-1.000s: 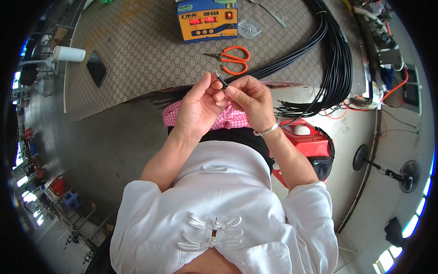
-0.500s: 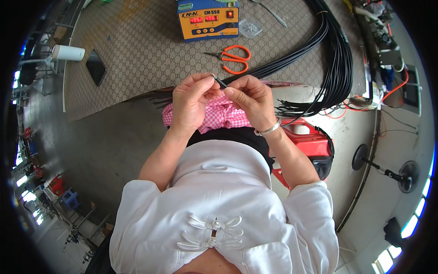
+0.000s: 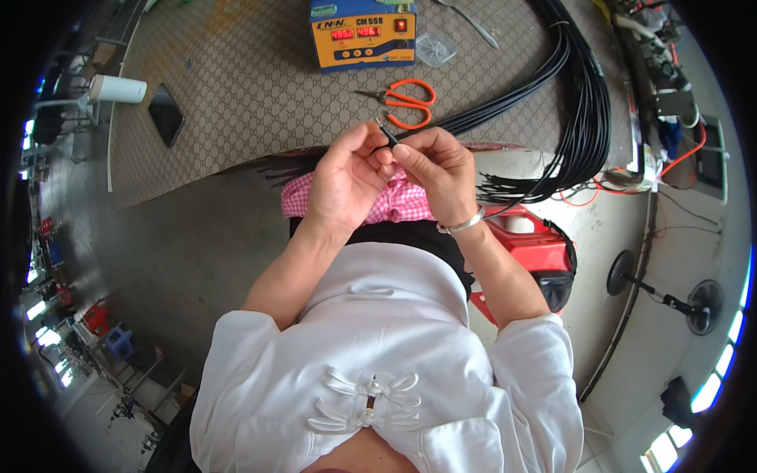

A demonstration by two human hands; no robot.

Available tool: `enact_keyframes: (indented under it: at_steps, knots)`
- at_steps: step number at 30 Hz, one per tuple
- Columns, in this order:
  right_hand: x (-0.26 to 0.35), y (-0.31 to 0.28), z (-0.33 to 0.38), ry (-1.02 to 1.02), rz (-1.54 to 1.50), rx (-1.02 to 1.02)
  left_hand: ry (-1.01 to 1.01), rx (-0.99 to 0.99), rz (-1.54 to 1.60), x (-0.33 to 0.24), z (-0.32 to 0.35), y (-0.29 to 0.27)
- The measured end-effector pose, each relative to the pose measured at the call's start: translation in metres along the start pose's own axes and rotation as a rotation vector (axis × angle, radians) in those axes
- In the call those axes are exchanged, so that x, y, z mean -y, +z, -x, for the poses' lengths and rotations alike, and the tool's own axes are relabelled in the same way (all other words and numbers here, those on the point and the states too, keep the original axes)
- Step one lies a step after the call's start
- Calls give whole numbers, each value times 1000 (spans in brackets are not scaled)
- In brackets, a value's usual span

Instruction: The recorder processes electrical wires by stripping ends and using a benchtop machine for assembly or testing.

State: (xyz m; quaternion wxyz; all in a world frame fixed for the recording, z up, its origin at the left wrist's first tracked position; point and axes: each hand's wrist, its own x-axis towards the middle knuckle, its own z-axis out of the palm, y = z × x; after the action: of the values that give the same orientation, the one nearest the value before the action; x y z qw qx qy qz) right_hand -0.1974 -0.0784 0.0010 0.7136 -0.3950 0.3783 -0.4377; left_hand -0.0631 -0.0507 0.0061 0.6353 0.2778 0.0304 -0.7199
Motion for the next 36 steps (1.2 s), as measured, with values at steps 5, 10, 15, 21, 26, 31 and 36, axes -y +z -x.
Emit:
enact_keyframes:
  at_steps: [5,10,15,21,26,31,36]
  knots:
    - [1,-3,1,44,-15,45,86,73,-160,-8,0,0]
    - [-1,-4,1,33,7,47,194,35,-399,-7,2,-1]
    - [-3,-2,0,-41,-2,20,159,55,-225,-2,-1,1]
    - [-10,3,0,-93,-13,-39,51,124,-6,3,-4,0]
    - [-5,3,1,-35,-17,-45,2,121,7,1,-5,-1]
    - [3,-8,-3,26,-16,2,-31,48,-1,-1,-1,7]
    - [10,-12,-7,46,-31,12,-50,110,-1,2,-7,6]
